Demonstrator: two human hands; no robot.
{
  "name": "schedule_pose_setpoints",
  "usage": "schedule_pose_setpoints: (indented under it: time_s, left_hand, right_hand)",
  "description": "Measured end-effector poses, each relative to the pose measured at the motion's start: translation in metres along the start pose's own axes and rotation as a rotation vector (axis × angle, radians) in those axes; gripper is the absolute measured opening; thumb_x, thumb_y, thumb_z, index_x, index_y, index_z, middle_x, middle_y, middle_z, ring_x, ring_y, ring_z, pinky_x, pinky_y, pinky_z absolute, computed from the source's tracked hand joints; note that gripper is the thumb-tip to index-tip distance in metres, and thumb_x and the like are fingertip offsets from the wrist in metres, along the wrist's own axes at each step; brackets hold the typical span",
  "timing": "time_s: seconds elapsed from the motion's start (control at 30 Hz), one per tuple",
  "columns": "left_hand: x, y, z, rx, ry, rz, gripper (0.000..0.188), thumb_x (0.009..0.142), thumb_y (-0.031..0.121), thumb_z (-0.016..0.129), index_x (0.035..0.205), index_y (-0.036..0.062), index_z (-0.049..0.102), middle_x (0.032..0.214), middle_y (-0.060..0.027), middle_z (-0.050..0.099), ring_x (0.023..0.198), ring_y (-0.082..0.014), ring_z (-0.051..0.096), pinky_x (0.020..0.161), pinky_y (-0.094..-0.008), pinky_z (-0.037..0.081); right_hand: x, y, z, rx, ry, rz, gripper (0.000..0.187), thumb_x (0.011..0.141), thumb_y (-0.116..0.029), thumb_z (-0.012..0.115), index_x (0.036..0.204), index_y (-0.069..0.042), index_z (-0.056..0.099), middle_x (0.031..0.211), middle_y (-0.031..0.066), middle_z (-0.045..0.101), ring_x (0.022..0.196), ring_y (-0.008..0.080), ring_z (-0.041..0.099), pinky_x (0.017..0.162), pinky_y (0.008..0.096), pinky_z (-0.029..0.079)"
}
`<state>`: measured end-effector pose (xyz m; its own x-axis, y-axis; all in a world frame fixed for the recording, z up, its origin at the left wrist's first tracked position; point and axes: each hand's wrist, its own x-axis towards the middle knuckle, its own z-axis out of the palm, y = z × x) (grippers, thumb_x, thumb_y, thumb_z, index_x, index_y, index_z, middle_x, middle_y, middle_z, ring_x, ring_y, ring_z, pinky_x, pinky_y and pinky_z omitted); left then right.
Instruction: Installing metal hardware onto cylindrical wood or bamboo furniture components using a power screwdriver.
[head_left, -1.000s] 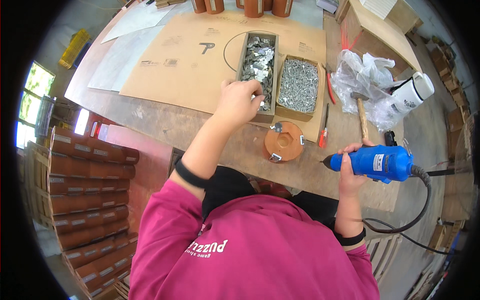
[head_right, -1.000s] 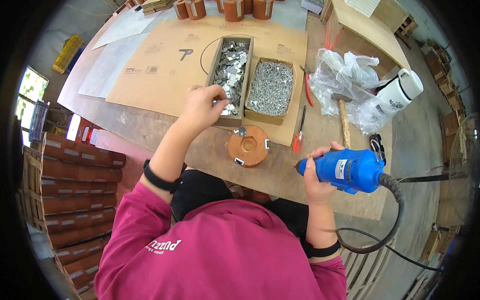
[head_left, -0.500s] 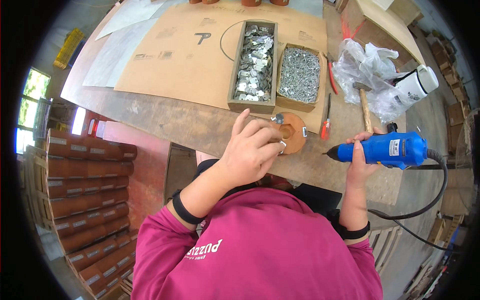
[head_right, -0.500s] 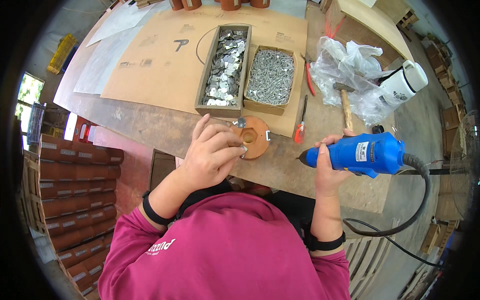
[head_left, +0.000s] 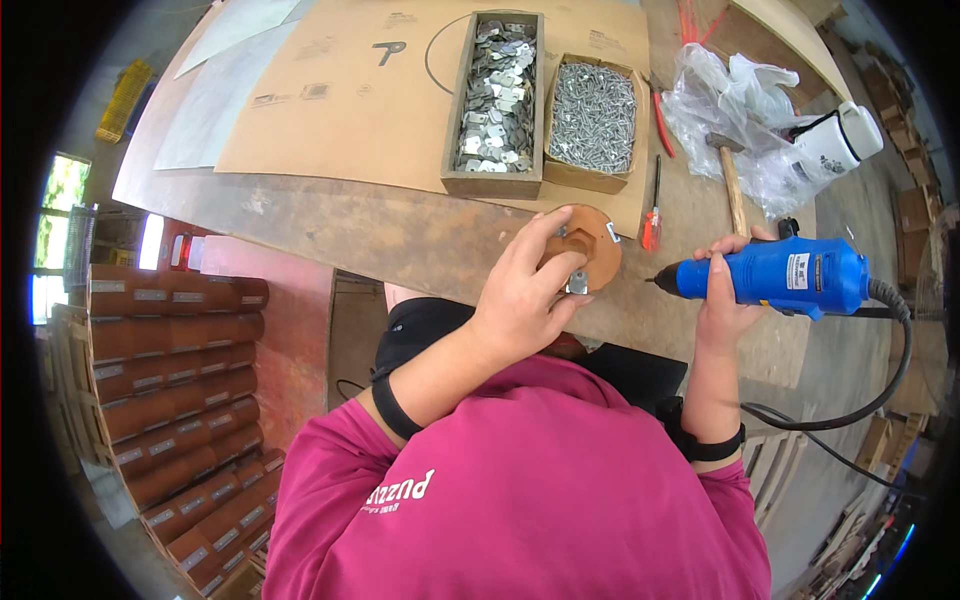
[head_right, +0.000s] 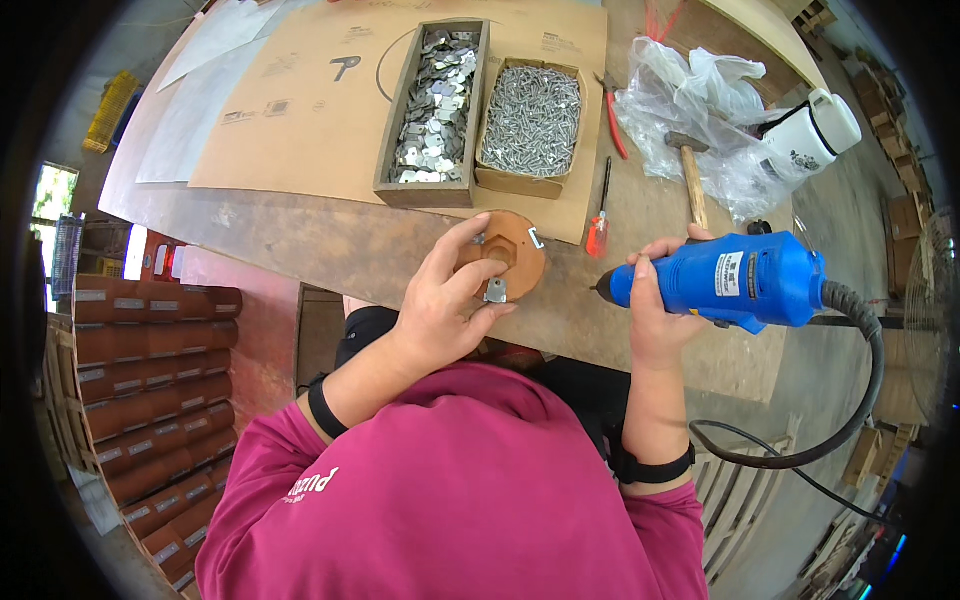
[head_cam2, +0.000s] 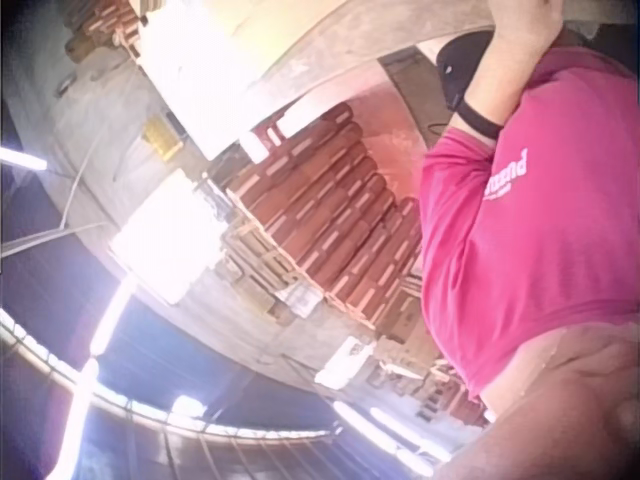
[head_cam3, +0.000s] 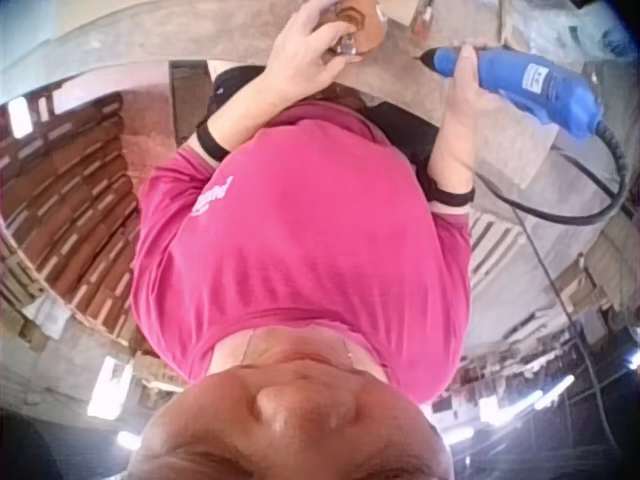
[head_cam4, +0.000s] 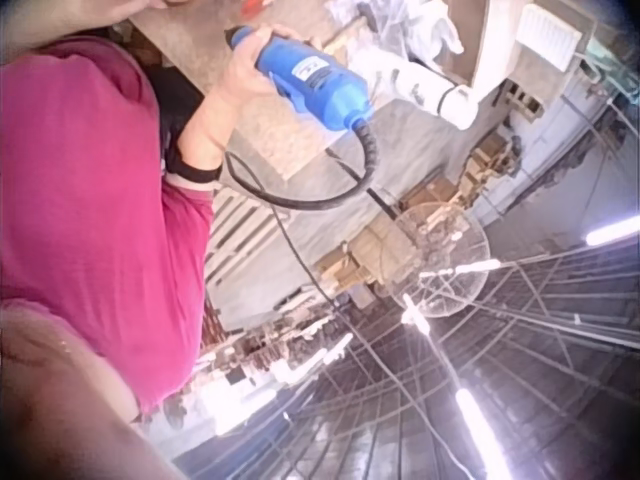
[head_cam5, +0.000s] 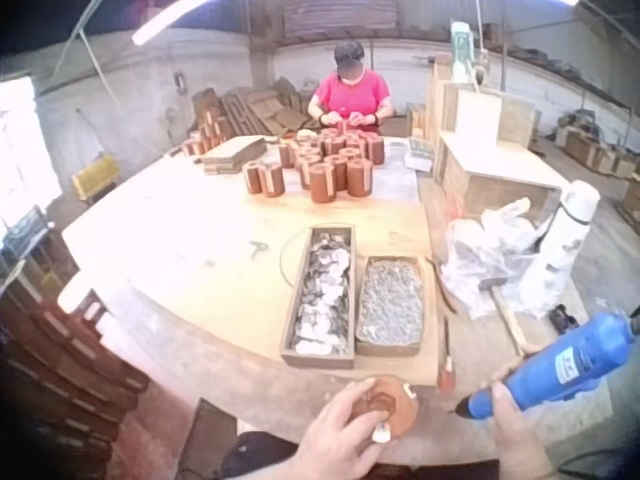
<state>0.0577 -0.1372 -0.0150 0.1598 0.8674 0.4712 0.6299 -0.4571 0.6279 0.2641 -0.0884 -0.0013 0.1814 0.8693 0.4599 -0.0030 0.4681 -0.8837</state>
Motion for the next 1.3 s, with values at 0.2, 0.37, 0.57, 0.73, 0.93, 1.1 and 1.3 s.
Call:
schedule_pose_setpoints:
  time_s: [0.2,0.37,0.57,0.73,0.93,1.1,1.3]
  left_hand:
    - [-0.004,0.003,-0.007,-0.169,0.067,-0.026,0.039,0.060,0.006,0.072,0.096,0.0034,0.058,0.122,-0.0222,0.039,0.100,-0.0313,0.051,0.081,-0.0355,0.044]
    - [-0.009,-0.002,-0.003,-0.160,0.068,0.016,0.036,0.061,0.005,0.072,0.095,0.0021,0.060,0.122,-0.0217,0.041,0.107,-0.0327,0.048,0.082,-0.0347,0.044]
    - [-0.012,-0.005,0.000,-0.176,0.096,0.004,0.034,0.060,0.003,0.072,0.092,0.0024,0.062,0.121,-0.0211,0.042,0.108,-0.0332,0.048,0.086,-0.0346,0.043]
    - [-0.012,-0.005,-0.001,-0.163,0.100,0.019,0.035,0.060,0.003,0.072,0.093,0.0025,0.062,0.121,-0.0213,0.043,0.109,-0.0338,0.048,0.087,-0.0353,0.043]
    - [-0.004,-0.005,-0.010,-0.225,0.080,0.027,0.042,0.062,0.010,0.073,0.101,0.0011,0.058,0.125,-0.0231,0.035,0.112,-0.0352,0.043,0.090,-0.0371,0.039]
    - [0.062,-0.022,-0.030,-0.038,0.021,0.159,0.039,0.076,0.027,0.060,0.105,0.0030,0.054,0.111,-0.0190,0.047,0.102,-0.0338,0.049,0.083,-0.0383,0.042]
    - [0.140,-0.063,0.007,0.251,-0.305,0.092,0.021,0.075,0.024,0.059,0.092,0.0097,0.059,0.088,-0.0078,0.059,0.087,-0.0270,0.057,0.074,-0.0444,0.042]
  right_hand:
    - [0.000,0.000,0.000,0.005,-0.027,-0.011,0.049,0.071,0.006,0.056,0.114,-0.001,0.032,0.079,0.0096,0.052,0.069,0.0149,0.054,0.066,0.0293,0.048]
    - [0.001,-0.002,0.000,0.016,0.001,0.001,0.048,0.071,0.005,0.055,0.113,-0.001,0.032,0.079,0.0098,0.052,0.068,0.0150,0.054,0.066,0.0293,0.048]
    - [0.002,0.000,0.000,0.026,0.013,0.003,0.049,0.071,0.005,0.055,0.114,-0.001,0.032,0.079,0.0094,0.052,0.068,0.0151,0.054,0.066,0.0294,0.049]
    - [0.003,0.001,-0.001,0.037,0.012,0.011,0.049,0.072,0.004,0.056,0.114,-0.001,0.032,0.079,0.0094,0.052,0.068,0.0151,0.054,0.066,0.0295,0.049]
    - [0.003,0.002,-0.002,-0.010,-0.040,-0.001,0.048,0.072,0.004,0.055,0.115,-0.002,0.032,0.080,0.0093,0.052,0.068,0.0159,0.054,0.066,0.0305,0.048]
    - [0.000,-0.002,0.000,-0.005,-0.028,0.026,0.052,0.070,0.005,0.057,0.115,0.000,0.031,0.080,0.0082,0.052,0.070,0.0137,0.053,0.066,0.0269,0.046]
    - [-0.003,-0.001,0.008,-0.160,-0.137,-0.016,0.054,0.069,0.006,0.058,0.116,-0.001,0.031,0.082,0.0065,0.052,0.073,0.0107,0.051,0.067,0.0226,0.043]
